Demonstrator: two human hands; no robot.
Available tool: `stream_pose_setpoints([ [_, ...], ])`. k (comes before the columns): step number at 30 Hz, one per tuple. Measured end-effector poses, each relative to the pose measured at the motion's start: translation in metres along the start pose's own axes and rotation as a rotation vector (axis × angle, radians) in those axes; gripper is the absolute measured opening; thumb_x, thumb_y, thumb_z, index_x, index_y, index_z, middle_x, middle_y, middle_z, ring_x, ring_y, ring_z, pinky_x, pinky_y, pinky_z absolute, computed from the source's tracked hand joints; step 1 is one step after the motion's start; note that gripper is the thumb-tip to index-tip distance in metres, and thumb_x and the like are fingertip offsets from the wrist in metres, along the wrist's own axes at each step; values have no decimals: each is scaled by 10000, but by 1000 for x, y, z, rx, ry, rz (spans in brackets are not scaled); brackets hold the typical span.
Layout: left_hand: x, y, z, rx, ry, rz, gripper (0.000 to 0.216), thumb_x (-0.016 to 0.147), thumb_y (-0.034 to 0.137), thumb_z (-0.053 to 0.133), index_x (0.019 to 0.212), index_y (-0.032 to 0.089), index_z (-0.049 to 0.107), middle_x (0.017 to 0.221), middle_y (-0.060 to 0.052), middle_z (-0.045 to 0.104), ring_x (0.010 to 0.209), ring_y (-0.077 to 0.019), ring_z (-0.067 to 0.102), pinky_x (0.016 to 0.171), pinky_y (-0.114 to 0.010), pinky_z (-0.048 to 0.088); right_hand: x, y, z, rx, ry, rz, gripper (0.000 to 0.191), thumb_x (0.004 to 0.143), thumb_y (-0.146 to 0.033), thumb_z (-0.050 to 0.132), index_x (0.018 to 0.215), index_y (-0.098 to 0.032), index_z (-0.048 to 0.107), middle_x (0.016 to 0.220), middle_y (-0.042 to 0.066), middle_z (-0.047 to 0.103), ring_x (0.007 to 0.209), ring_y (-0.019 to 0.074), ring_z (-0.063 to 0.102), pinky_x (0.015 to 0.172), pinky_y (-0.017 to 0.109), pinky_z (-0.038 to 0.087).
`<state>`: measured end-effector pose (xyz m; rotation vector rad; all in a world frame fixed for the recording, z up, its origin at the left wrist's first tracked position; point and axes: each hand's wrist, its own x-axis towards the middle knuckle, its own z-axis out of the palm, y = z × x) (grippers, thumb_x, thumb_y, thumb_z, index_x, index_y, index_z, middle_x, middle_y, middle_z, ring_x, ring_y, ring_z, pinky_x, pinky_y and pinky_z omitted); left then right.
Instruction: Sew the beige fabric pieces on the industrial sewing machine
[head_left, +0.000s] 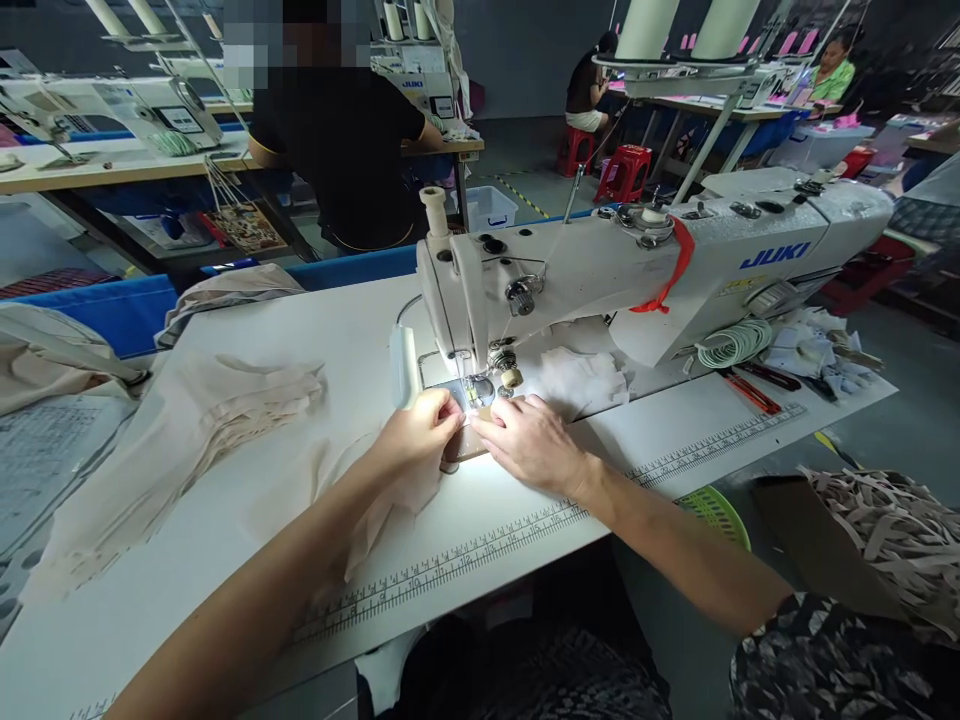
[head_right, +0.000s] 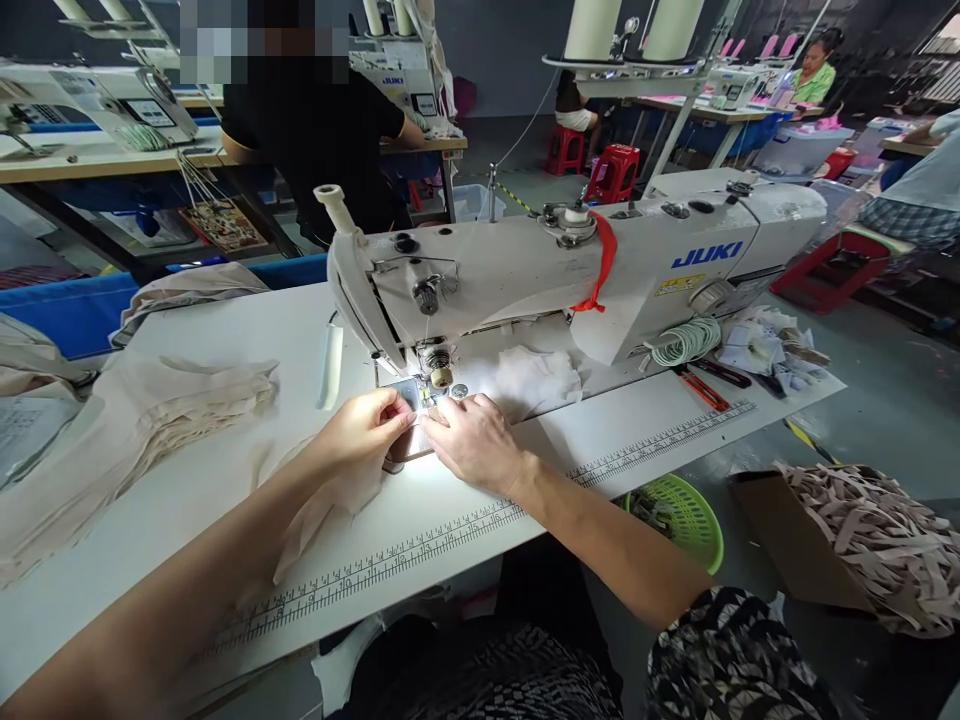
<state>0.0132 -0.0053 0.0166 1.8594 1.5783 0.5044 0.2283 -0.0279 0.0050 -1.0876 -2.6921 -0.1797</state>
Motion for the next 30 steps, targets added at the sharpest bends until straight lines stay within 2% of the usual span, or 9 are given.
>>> stream_pose_setpoints([
  [3,-5,2,-1,291,106,133,147,926,286,536,828,240,634,908,-70,740,784,-244,694,644,-354,543,4,1,-2,-30,-47,-17,313,1072,-231,459,1230,-179,724,989,93,677,789,217,528,716,388,335],
  [5,-13,2,3,460,234,337,205,958,217,486,883,226,676,1008,-121,744,909,-286,701,693,-386,575,6,1,-3,-40,-74,-34,302,1077,-225,448,1178,-174,727,1008,96,684,777,208,525,717,383,330],
  [7,-24,-1,10,521,278,569,290,976,141,428,976,197,713,1083,-153,747,1000,-298,697,804,-431,622,8,2,-3,-37,-87,-50,303,1085,-224,432,1134,-169,726,1007,95,685,769,203,521,723,378,331],
  [9,-34,-7,20,517,292,707,351,986,101,405,1121,161,723,1147,-164,753,1041,-289,704,898,-460,646,8,2,-3,-32,-79,-52,314,1092,-229,424,1168,-161,721,1007,96,682,773,206,521,728,376,336],
  [12,-42,-17,32,516,335,735,400,1027,131,407,1308,127,692,1232,-174,757,1124,-297,713,959,-474,663,6,1,-2,-34,-61,-43,344,1094,-232,425,1277,-152,704,1015,103,680,786,212,525,732,375,340],
  [15,-41,-24,37,542,329,728,430,1046,174,406,1367,111,686,1253,-189,760,1173,-320,712,1020,-512,651,4,2,0,-7,-40,-45,356,1087,-222,424,1273,-150,718,1000,104,679,780,208,519,737,376,346],
  [19,-31,-25,36,620,313,730,439,1039,178,389,1338,110,703,1241,-194,758,1143,-327,713,997,-510,654,3,10,5,35,61,15,360,1071,-182,426,1250,-154,737,948,87,683,772,202,521,781,391,360],
  [25,-15,-27,35,667,325,762,428,1059,180,357,1240,26,712,1188,-252,746,1061,-335,700,955,-497,650,4,23,13,18,147,87,344,1061,-130,421,1097,-170,761,924,68,716,794,208,565,818,392,353],
  [30,-11,-28,35,590,316,718,408,1078,221,366,1295,118,696,1214,-192,746,1066,-301,700,951,-490,646,3,23,12,22,161,100,321,1060,-147,447,1078,-182,765,920,61,740,780,214,576,818,387,376],
])
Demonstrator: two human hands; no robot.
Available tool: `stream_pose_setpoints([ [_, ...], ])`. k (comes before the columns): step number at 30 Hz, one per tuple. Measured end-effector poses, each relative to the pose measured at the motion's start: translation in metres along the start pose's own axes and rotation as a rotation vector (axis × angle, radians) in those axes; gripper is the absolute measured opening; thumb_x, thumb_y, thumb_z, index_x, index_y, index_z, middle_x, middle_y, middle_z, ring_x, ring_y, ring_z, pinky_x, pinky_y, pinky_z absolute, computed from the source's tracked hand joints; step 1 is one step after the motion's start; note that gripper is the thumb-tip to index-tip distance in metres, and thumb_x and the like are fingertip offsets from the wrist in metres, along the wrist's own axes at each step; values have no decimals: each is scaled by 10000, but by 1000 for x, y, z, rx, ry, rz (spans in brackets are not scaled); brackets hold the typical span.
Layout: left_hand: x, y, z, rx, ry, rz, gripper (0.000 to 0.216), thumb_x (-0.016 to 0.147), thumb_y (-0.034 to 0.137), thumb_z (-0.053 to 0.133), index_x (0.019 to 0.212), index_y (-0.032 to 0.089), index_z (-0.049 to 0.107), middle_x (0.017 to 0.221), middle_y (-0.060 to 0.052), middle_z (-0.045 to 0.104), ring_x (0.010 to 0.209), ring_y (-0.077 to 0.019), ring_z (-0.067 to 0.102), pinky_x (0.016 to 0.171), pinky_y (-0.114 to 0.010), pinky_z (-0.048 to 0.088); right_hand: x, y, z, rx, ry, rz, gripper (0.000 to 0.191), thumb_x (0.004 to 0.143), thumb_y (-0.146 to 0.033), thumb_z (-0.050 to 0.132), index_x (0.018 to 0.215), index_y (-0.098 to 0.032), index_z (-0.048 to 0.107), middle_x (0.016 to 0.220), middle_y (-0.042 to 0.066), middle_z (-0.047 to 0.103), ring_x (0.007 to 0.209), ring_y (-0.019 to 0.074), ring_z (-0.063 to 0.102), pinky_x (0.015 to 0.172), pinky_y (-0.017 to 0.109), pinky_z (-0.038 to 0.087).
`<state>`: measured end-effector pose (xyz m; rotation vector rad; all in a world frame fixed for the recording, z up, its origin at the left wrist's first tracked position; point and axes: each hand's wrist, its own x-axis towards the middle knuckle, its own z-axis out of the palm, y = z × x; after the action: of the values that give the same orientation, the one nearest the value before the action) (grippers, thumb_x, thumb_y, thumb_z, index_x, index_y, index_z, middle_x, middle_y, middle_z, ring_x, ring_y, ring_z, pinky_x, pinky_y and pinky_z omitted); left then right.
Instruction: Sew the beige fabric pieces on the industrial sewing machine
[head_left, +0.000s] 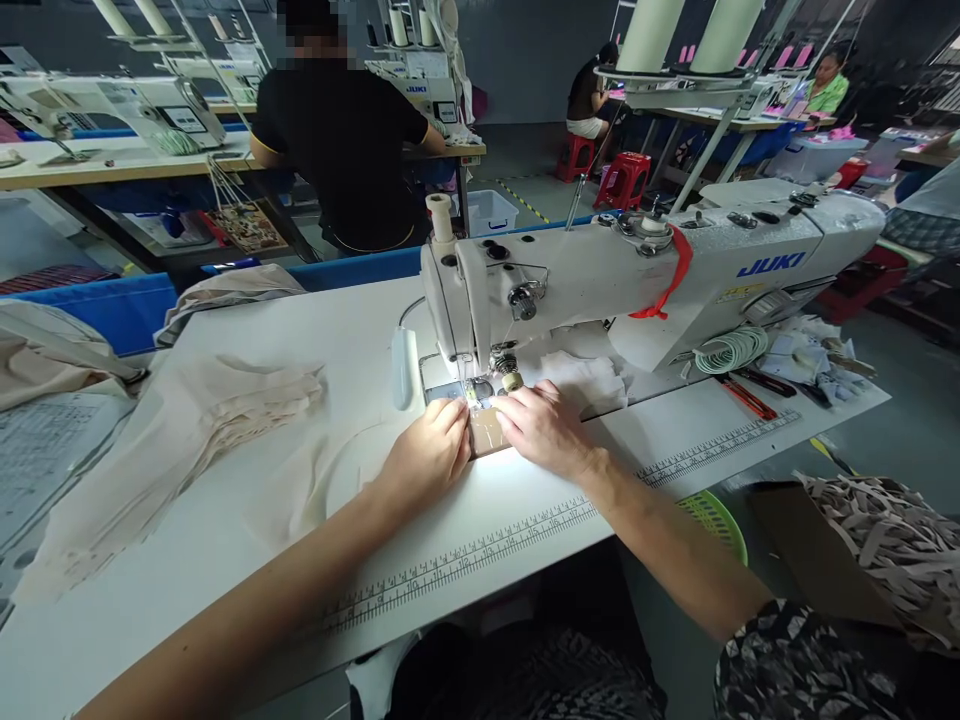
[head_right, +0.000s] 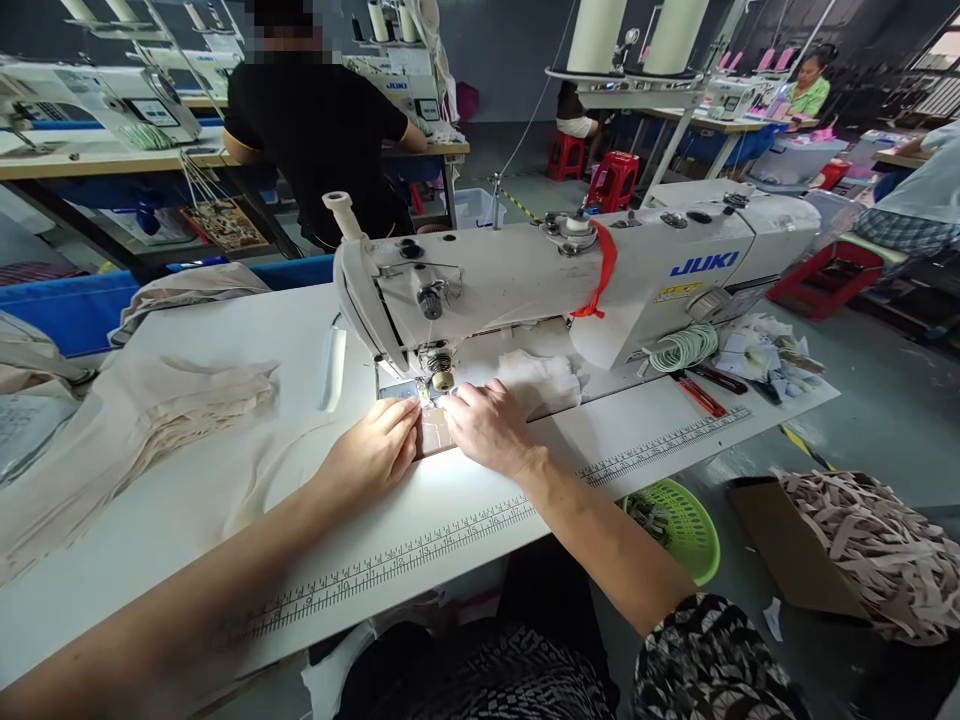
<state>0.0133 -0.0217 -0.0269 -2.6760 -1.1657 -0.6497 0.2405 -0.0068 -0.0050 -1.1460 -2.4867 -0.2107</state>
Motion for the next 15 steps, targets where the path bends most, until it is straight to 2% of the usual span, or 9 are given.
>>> stream_pose_setpoints([
  [7,1,1,0,71,40,30,399,1082,212,364,1268,104,699,1215,-188,754,1054,-285,709,968,-448,640,-2,-5,-4,17,-45,19,320,1076,-163,452,1044,-189,770,926,71,755,811,229,622,847,394,398],
  [12,0,0,3,71,33,59,390,1059,183,408,1286,66,702,1225,-221,751,1076,-318,713,1001,-502,614,7,-1,-5,109,-26,136,329,1102,-239,473,1006,-197,784,933,79,792,845,222,658,848,369,394],
  [15,0,-1,3,125,21,92,395,1056,177,392,1255,71,716,1190,-210,758,1065,-317,700,973,-488,614,20,6,-3,199,-33,225,339,1118,-290,490,964,-175,770,958,94,811,827,199,666,792,332,382],
])
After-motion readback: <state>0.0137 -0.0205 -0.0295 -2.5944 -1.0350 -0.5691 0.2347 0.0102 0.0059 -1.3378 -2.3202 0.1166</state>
